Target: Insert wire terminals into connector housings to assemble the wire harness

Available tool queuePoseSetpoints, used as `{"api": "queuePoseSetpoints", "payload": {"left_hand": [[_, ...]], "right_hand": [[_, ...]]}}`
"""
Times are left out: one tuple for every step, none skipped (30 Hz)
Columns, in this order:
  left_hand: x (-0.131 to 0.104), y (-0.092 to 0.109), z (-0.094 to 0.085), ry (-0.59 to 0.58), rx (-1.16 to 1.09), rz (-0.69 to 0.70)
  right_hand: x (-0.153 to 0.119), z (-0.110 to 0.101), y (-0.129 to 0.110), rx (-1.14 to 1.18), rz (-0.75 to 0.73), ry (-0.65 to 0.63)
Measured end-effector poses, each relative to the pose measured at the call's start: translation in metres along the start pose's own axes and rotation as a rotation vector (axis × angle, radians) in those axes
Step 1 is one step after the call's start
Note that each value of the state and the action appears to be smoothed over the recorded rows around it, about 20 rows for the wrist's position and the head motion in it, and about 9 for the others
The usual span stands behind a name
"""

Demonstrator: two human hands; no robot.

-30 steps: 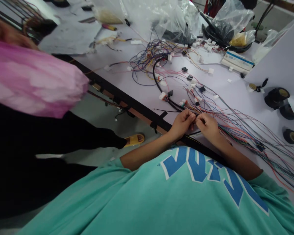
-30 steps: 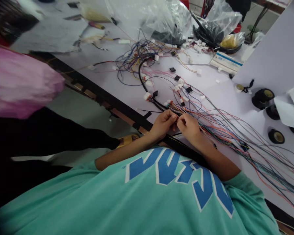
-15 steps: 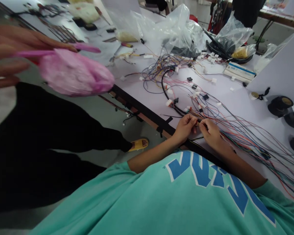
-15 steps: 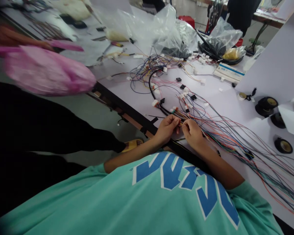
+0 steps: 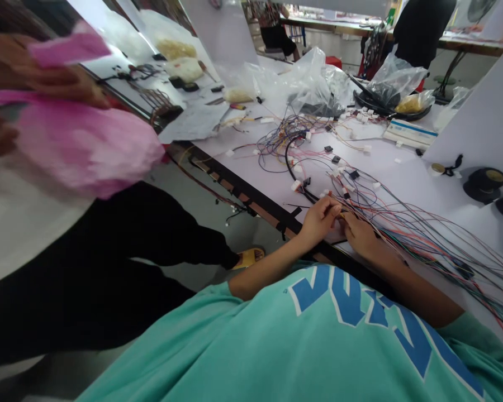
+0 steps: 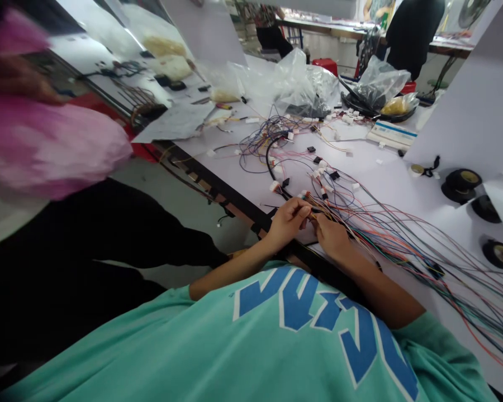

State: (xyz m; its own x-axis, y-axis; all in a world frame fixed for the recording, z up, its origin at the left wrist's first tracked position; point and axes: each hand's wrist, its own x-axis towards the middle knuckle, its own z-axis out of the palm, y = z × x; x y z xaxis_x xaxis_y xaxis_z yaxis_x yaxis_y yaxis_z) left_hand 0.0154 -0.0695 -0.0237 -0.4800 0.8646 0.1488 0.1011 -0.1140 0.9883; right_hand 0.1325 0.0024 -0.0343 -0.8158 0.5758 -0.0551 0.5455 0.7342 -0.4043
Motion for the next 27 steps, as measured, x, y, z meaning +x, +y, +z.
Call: {"api": "queuePoseSetpoints", "payload": {"left_hand": [[0.001,0.002,-0.003,0.005,0.04,0.024],[0.003,0.003,-0.006,0.016,0.07,0.036],[0.004,0.003,-0.01,0.03,0.09,0.037],[0.006,0.002,-0.013,0.041,0.104,0.028],[0.008,0.001,-0.017,0.046,0.112,0.013],[0.009,0.0,-0.021,0.052,0.116,-0.003],[0.011,-0.002,-0.024,0.061,0.119,-0.02],[0.012,-0.004,-0.027,0.073,0.12,-0.037],[0.012,-0.005,-0.029,0.085,0.122,-0.055],[0.012,-0.007,-0.031,0.094,0.126,-0.072],[0.012,-0.007,-0.033,0.097,0.132,-0.088],[0.011,-0.008,-0.035,0.087,0.137,-0.105],[0.01,-0.008,-0.037,0.066,0.14,-0.126],[0.009,-0.007,-0.039,0.049,0.139,-0.146],[0.007,-0.007,-0.041,0.041,0.139,-0.161],[0.005,-0.006,-0.044,0.045,0.148,-0.169],[0.002,-0.006,-0.048,0.052,0.172,-0.166],[-0.001,-0.006,-0.052,0.049,0.216,-0.153],[-0.004,-0.006,-0.056,0.024,0.278,-0.133],[-0.008,-0.006,-0.06,-0.025,0.35,-0.109],[-0.011,-0.006,-0.063,-0.092,0.424,-0.083],[-0.015,-0.006,-0.065,-0.164,0.492,-0.055],[-0.017,-0.007,-0.067,-0.229,0.551,-0.026],[-0.019,-0.007,-0.067,-0.276,0.6,0.002],[-0.021,-0.007,-0.067,-0.305,0.637,0.027],[-0.021,-0.007,-0.066,-0.316,0.664,0.044],[-0.021,-0.007,-0.065,-0.314,0.68,0.053]], "right_hand": [[0.0,-0.001,-0.001,0.001,0.004,-0.008],[0.0,-0.002,-0.001,0.004,0.012,-0.019],[0.001,-0.003,-0.002,0.011,0.018,-0.033],[0.001,-0.003,-0.003,0.021,0.022,-0.043],[0.001,-0.004,-0.003,0.033,0.021,-0.044],[0.002,-0.004,-0.003,0.048,0.013,-0.037],[0.002,-0.005,-0.003,0.064,-0.001,-0.027],[0.003,-0.005,-0.003,0.08,-0.012,-0.017],[0.003,-0.004,-0.002,0.094,-0.02,-0.008],[0.004,-0.004,-0.001,0.108,-0.026,0.001],[0.004,-0.004,-0.001,0.122,-0.031,0.007],[0.005,-0.003,0.0,0.136,-0.035,0.012],[0.005,-0.003,0.001,0.15,-0.037,0.018],[0.006,-0.002,0.002,0.165,-0.041,0.022],[0.007,-0.002,0.003,0.183,-0.046,0.026],[0.008,-0.002,0.004,0.201,-0.052,0.032],[0.009,-0.001,0.005,0.218,-0.056,0.042],[0.009,-0.001,0.005,0.234,-0.061,0.056],[0.01,0.0,0.006,0.247,-0.062,0.071],[0.011,0.0,0.006,0.259,-0.06,0.086],[0.011,0.0,0.006,0.269,-0.054,0.095],[0.011,0.0,0.006,0.276,-0.046,0.099],[0.011,-0.001,0.006,0.281,-0.038,0.098],[0.011,-0.001,0.006,0.283,-0.033,0.095],[0.011,-0.002,0.005,0.283,-0.032,0.093],[0.011,-0.003,0.005,0.281,-0.032,0.096],[0.011,-0.003,0.004,0.28,-0.033,0.104]]}}
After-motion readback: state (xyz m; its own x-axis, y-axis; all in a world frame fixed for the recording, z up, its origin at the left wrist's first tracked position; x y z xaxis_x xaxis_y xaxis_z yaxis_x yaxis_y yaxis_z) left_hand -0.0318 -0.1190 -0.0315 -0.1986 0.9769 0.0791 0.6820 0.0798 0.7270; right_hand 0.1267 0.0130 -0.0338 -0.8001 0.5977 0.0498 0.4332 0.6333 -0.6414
